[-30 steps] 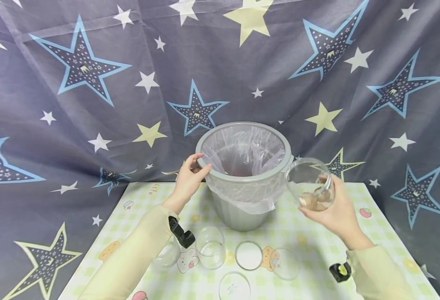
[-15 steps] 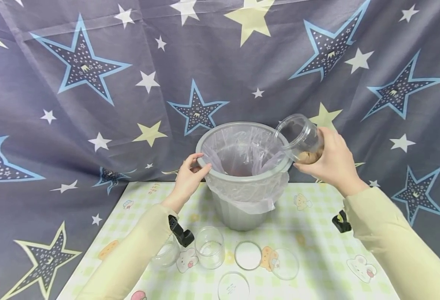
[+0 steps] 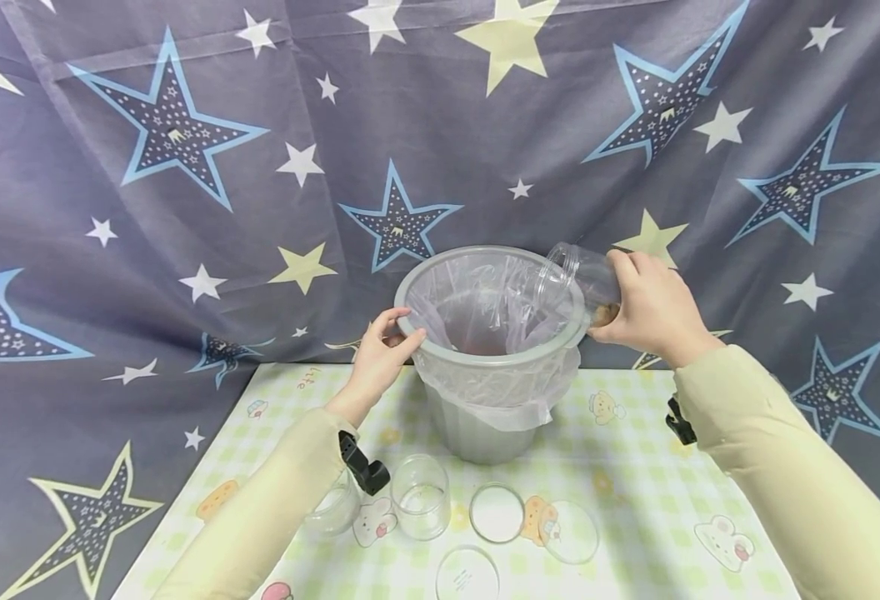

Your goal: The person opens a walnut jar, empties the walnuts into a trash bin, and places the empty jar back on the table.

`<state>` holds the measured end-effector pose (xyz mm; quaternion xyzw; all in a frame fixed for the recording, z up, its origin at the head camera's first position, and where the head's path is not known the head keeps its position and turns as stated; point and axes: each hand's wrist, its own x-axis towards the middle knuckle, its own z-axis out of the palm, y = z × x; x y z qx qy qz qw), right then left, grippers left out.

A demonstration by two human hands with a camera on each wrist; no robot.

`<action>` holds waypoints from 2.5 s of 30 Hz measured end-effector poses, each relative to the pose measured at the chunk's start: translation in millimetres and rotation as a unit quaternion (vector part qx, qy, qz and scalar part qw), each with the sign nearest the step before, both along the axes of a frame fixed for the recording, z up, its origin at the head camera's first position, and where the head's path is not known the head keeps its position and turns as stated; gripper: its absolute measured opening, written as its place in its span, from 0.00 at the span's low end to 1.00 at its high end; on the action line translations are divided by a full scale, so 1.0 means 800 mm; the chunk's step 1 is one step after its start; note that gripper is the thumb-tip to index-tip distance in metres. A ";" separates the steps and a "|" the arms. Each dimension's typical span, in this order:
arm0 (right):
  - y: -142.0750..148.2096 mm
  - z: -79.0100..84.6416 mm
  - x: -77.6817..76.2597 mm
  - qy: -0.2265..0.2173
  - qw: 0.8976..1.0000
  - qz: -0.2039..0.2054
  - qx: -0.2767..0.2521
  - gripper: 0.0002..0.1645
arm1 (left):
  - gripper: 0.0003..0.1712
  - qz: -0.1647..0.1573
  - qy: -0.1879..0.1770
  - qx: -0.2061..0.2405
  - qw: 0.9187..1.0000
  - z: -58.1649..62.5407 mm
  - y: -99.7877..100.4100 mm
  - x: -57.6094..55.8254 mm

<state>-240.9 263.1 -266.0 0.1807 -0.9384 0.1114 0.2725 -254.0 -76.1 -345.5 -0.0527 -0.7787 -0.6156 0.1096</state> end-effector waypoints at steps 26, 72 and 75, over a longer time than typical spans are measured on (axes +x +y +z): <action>-0.005 0.019 -0.004 0.054 0.986 0.041 0.149 0.50 | 0.27 -0.007 -0.007 0.018 1.000 -0.002 -0.001 0.002; -0.025 0.026 -0.004 0.151 0.947 0.117 0.257 0.52 | 0.29 -0.014 -0.018 0.017 1.000 -0.004 -0.004 0.002; -0.026 0.025 -0.004 0.154 0.946 0.117 0.261 0.51 | 0.29 -0.013 -0.021 0.014 1.000 -0.004 -0.004 0.003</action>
